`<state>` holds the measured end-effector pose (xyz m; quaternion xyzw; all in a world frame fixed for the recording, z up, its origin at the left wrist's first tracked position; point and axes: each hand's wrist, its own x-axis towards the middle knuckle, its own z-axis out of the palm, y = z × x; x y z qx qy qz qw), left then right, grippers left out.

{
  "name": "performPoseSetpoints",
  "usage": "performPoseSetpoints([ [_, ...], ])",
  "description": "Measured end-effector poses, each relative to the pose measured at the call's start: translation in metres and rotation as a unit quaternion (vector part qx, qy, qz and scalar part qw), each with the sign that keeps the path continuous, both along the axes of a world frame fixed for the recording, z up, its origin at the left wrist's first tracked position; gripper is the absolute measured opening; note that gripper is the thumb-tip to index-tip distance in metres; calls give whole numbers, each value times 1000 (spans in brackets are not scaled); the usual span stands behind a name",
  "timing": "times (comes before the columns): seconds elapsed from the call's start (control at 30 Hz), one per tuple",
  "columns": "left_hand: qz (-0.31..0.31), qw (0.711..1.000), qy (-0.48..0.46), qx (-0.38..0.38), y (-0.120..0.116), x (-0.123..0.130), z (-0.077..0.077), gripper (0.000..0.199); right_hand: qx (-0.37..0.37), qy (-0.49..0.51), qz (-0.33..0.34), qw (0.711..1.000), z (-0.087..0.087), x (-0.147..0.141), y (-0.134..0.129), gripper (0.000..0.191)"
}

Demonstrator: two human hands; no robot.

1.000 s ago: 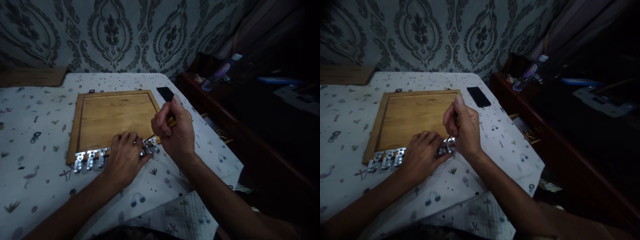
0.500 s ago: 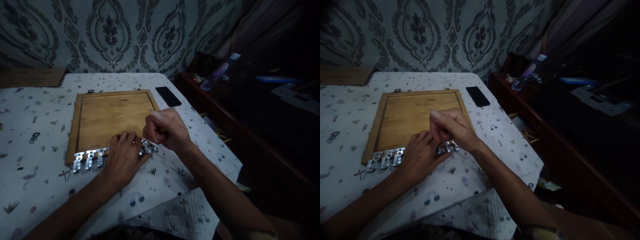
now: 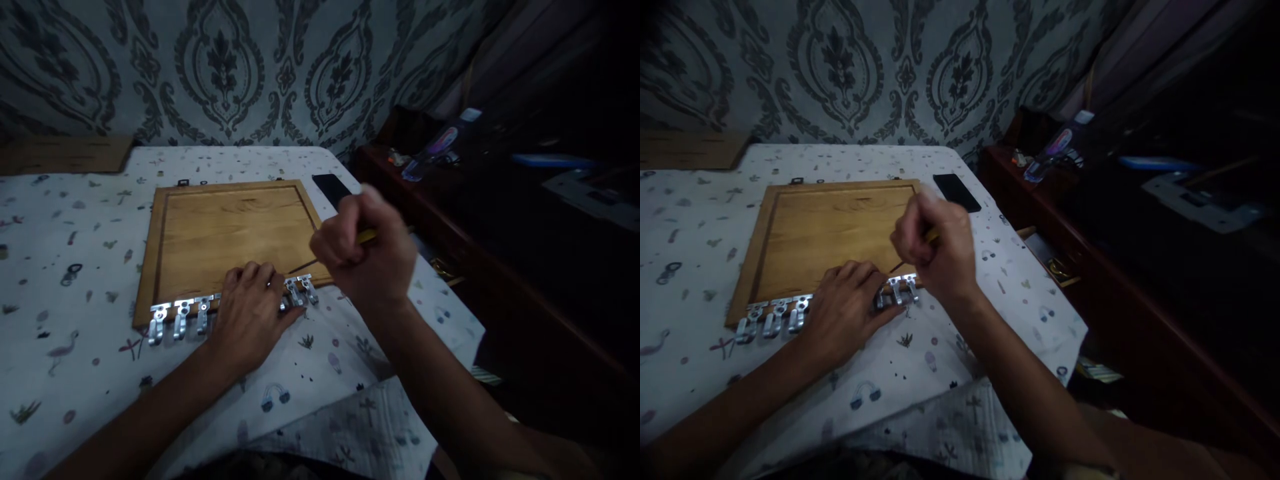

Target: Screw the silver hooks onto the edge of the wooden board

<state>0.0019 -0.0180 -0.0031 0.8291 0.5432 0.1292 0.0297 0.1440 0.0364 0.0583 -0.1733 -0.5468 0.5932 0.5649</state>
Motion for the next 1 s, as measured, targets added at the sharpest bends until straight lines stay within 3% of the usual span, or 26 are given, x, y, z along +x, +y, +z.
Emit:
performPoseSetpoints([
  [0.13,-2,1000,-3,-4,0,-1,0,42,-3,10,-37,999,9,5,-2,46],
  [0.37,-4,1000,-3,3,0,-1,-1,42,-29,-28,-73,997,0,-5,-6,50],
  [1.0,-5,1000,-5,10,1,-1,-3,45,-38,-56,-56,996,-11,-5,-6,50],
])
